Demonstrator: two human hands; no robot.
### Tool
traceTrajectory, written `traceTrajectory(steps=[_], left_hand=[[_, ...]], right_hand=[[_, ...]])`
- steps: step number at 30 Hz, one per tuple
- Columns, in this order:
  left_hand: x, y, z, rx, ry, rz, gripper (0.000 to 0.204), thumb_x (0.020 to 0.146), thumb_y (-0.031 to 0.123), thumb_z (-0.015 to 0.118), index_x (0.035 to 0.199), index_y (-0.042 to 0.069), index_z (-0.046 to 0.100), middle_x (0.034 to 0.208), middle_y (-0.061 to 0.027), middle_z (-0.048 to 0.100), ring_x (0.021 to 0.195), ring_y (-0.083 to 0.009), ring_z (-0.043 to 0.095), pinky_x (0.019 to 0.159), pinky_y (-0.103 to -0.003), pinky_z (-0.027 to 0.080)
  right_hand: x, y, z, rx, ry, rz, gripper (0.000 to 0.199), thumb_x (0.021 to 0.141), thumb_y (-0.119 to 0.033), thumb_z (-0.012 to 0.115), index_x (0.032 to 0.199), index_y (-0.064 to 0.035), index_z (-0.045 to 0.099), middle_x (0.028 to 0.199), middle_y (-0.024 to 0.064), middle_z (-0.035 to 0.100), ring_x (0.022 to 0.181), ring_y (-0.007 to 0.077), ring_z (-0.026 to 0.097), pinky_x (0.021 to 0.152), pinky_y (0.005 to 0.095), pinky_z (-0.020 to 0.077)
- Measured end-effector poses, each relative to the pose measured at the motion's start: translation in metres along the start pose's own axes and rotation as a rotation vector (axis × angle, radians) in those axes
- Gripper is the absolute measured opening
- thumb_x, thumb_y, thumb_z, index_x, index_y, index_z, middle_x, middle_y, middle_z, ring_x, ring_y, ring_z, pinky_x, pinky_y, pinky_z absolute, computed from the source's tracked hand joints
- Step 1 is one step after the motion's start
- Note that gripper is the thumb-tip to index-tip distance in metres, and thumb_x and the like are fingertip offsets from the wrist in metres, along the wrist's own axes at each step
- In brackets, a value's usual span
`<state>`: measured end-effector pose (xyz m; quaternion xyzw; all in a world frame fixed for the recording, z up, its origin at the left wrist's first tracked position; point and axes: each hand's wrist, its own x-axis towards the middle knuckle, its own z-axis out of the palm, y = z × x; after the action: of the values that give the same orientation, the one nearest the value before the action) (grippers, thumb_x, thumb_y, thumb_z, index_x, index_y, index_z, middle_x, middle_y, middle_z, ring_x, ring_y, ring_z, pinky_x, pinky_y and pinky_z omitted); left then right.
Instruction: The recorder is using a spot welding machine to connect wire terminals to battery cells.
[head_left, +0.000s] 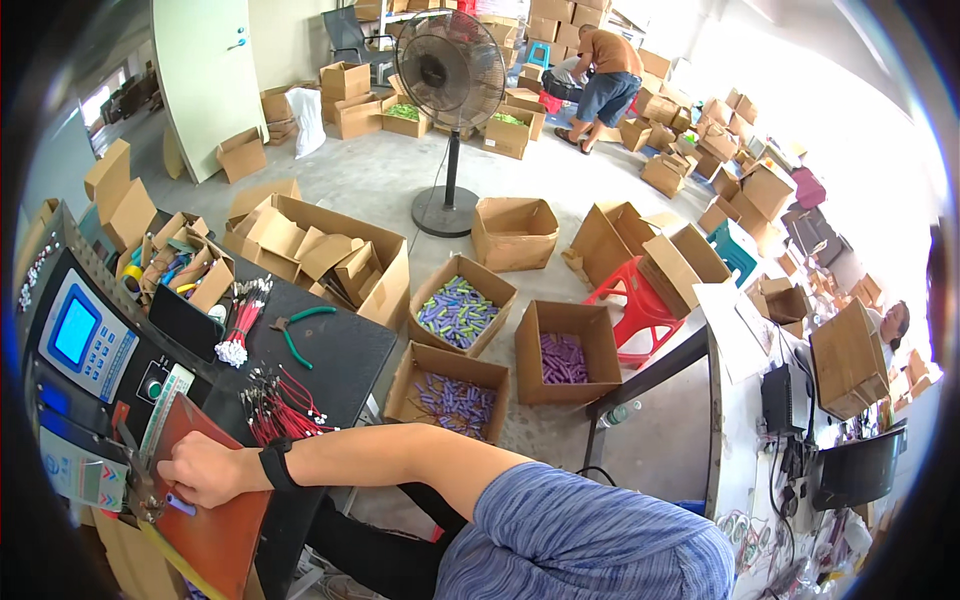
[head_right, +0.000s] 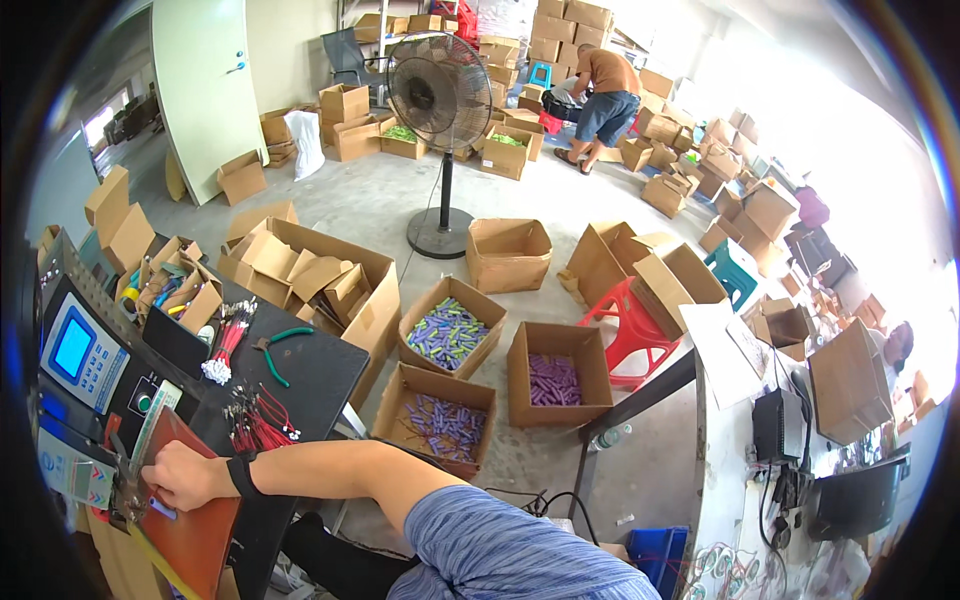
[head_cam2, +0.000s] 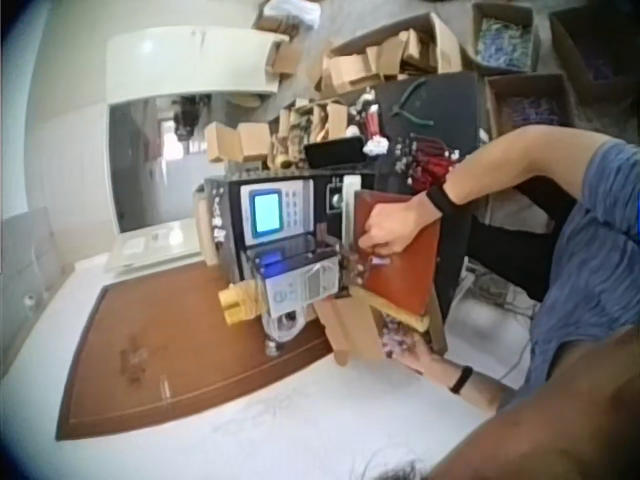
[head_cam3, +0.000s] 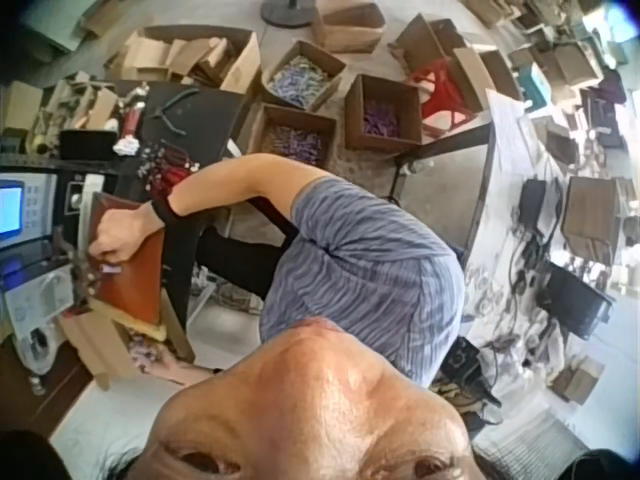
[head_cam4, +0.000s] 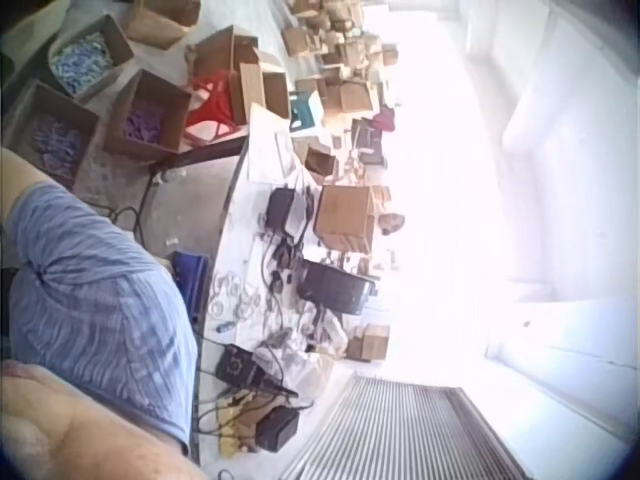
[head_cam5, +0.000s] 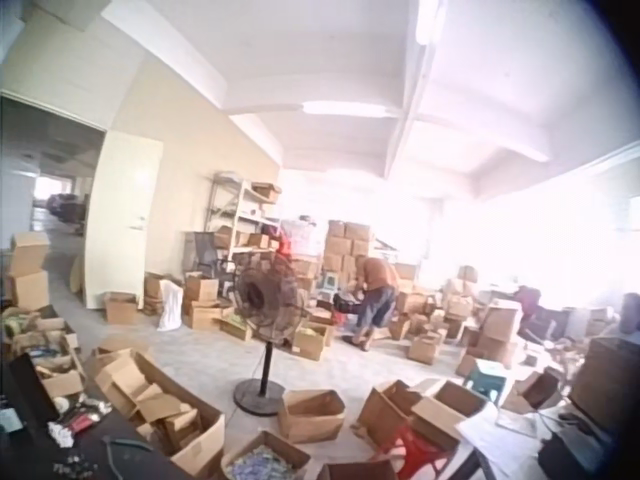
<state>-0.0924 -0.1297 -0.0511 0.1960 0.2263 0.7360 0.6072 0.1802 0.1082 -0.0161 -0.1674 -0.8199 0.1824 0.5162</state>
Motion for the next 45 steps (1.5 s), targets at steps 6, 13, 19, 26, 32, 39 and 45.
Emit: traceTrajectory(steps=[6,13,19,26,32,39,45], left_hand=[[-0.005,-0.025,0.058,0.242,0.419,0.191,0.011,0.089,0.004,0.061,0.099,0.000,0.061,0.095,-0.0046,0.061,0.079,-0.0137,0.058,0.071,-0.027,0.050],[-0.011,-0.031,0.080,0.274,0.598,0.194,0.006,0.088,0.005,0.064,0.091,0.002,0.061,0.088,-0.0040,0.061,0.078,-0.0148,0.058,0.082,-0.032,0.050],[-0.019,-0.019,0.037,0.329,0.396,0.260,0.010,0.089,0.008,0.065,0.095,0.000,0.065,0.077,-0.0040,0.060,0.080,-0.0157,0.059,0.083,-0.033,0.051],[0.007,-0.008,0.029,0.668,0.413,0.195,0.048,0.095,0.018,0.057,0.138,0.003,0.042,0.138,-0.0117,0.048,0.125,-0.0224,0.048,0.101,-0.039,0.043],[0.060,-0.035,0.133,1.250,-0.041,0.303,0.021,0.083,0.002,0.068,0.103,-0.001,0.066,0.099,-0.0053,0.068,0.090,-0.0123,0.063,0.080,-0.026,0.050],[0.092,-0.054,0.125,1.402,-0.263,0.321,0.023,0.080,0.006,0.073,0.101,0.000,0.066,0.096,-0.0078,0.068,0.087,-0.0154,0.063,0.076,-0.028,0.050],[0.105,-0.064,0.121,1.362,-0.325,0.400,0.024,0.077,0.006,0.075,0.100,0.001,0.068,0.096,-0.0081,0.068,0.086,-0.0164,0.064,0.075,-0.028,0.051]], right_hand=[[0.000,0.000,-0.003,-0.002,-0.016,0.010,0.015,0.068,-0.010,0.064,0.071,-0.0005,0.053,0.058,0.0170,0.054,0.061,0.0381,0.057,0.056,0.0470,0.0436],[-0.002,-0.004,-0.007,0.019,0.002,0.000,0.015,0.069,-0.011,0.064,0.072,-0.0006,0.053,0.058,0.0169,0.055,0.062,0.0379,0.058,0.056,0.0466,0.0437],[-0.003,-0.005,-0.006,0.025,-0.002,-0.006,0.015,0.069,-0.012,0.064,0.072,-0.0021,0.053,0.058,0.0167,0.055,0.060,0.0376,0.058,0.055,0.0468,0.0448],[0.007,-0.007,-0.024,-0.125,-0.210,0.125,0.012,0.074,-0.015,0.060,0.083,-0.0083,0.062,0.073,0.0143,0.064,0.066,0.0328,0.064,0.057,0.0444,0.0513],[0.013,-0.014,-0.025,0.021,-0.114,0.049,0.005,0.081,-0.008,0.064,0.086,-0.0059,0.064,0.071,0.0120,0.065,0.063,0.0261,0.067,0.057,0.0349,0.0521],[0.007,-0.017,-0.014,0.059,-0.116,0.095,0.007,0.080,-0.008,0.066,0.082,-0.0063,0.060,0.071,0.0098,0.065,0.064,0.0272,0.065,0.057,0.0369,0.0511],[0.010,-0.015,-0.017,0.067,-0.095,0.146,0.006,0.081,-0.006,0.066,0.085,-0.0058,0.062,0.070,0.0100,0.064,0.062,0.0264,0.065,0.055,0.0350,0.0501]])
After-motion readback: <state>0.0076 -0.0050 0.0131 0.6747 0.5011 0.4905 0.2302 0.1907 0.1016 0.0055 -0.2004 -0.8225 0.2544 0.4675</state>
